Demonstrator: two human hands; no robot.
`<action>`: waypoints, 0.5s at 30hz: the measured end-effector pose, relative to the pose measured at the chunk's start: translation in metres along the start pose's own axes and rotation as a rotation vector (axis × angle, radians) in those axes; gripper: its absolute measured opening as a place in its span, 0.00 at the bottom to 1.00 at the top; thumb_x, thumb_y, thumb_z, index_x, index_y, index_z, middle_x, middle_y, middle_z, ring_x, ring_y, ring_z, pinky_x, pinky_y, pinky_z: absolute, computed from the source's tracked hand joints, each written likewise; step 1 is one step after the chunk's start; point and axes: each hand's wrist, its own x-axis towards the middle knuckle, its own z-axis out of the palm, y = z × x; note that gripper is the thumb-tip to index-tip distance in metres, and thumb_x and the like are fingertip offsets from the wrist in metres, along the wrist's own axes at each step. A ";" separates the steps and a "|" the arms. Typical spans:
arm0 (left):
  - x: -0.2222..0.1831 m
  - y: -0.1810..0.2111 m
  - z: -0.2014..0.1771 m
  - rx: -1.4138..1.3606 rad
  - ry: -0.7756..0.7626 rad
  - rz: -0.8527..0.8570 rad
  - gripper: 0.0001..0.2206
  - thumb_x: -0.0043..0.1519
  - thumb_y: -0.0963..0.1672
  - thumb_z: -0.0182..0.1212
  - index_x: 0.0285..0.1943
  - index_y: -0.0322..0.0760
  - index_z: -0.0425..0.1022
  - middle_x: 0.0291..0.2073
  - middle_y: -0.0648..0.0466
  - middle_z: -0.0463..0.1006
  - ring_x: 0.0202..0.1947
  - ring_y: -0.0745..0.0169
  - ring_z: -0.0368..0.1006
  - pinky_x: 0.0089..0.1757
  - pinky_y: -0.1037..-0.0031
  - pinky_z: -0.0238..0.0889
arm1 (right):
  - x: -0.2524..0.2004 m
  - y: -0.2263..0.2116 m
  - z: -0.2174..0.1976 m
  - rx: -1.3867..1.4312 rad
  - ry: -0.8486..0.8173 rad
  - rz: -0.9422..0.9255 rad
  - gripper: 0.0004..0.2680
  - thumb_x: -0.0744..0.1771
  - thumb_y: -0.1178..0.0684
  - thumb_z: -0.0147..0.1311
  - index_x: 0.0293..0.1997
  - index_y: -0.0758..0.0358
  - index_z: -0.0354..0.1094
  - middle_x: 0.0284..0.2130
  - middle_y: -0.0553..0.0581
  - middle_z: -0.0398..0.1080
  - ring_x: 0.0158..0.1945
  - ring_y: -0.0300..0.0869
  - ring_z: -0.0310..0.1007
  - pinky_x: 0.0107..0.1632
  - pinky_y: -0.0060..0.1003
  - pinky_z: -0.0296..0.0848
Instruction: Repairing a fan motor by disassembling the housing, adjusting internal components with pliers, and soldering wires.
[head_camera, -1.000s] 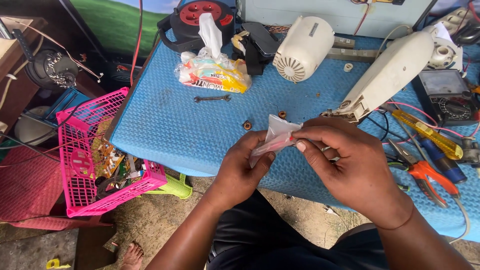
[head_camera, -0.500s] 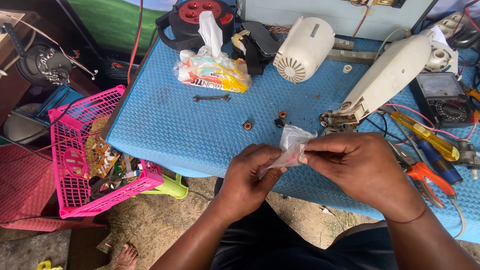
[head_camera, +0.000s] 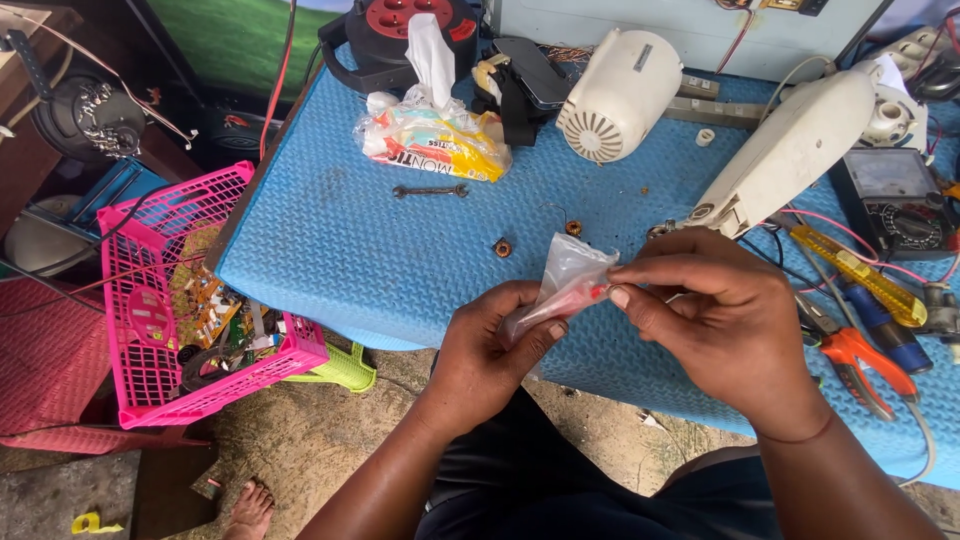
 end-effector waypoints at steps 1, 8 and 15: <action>0.000 0.000 0.000 -0.002 0.001 0.002 0.08 0.64 0.45 0.65 0.49 0.41 0.80 0.38 0.61 0.81 0.35 0.71 0.74 0.38 0.78 0.64 | 0.000 0.004 0.001 0.105 0.008 0.045 0.05 0.65 0.62 0.63 0.43 0.64 0.78 0.38 0.58 0.75 0.24 0.36 0.72 0.26 0.24 0.71; -0.001 -0.002 0.001 -0.021 -0.004 -0.044 0.06 0.63 0.45 0.65 0.47 0.43 0.80 0.35 0.64 0.79 0.34 0.74 0.70 0.37 0.78 0.62 | 0.001 0.026 -0.001 0.390 -0.008 0.458 0.07 0.65 0.60 0.62 0.46 0.66 0.80 0.21 0.59 0.74 0.20 0.40 0.72 0.24 0.31 0.76; -0.004 -0.007 0.005 -0.054 -0.016 -0.079 0.07 0.63 0.45 0.66 0.47 0.42 0.79 0.33 0.65 0.77 0.32 0.75 0.67 0.37 0.79 0.61 | 0.006 0.033 -0.001 0.392 0.017 0.298 0.06 0.66 0.63 0.60 0.45 0.68 0.78 0.33 0.55 0.73 0.21 0.36 0.64 0.24 0.27 0.65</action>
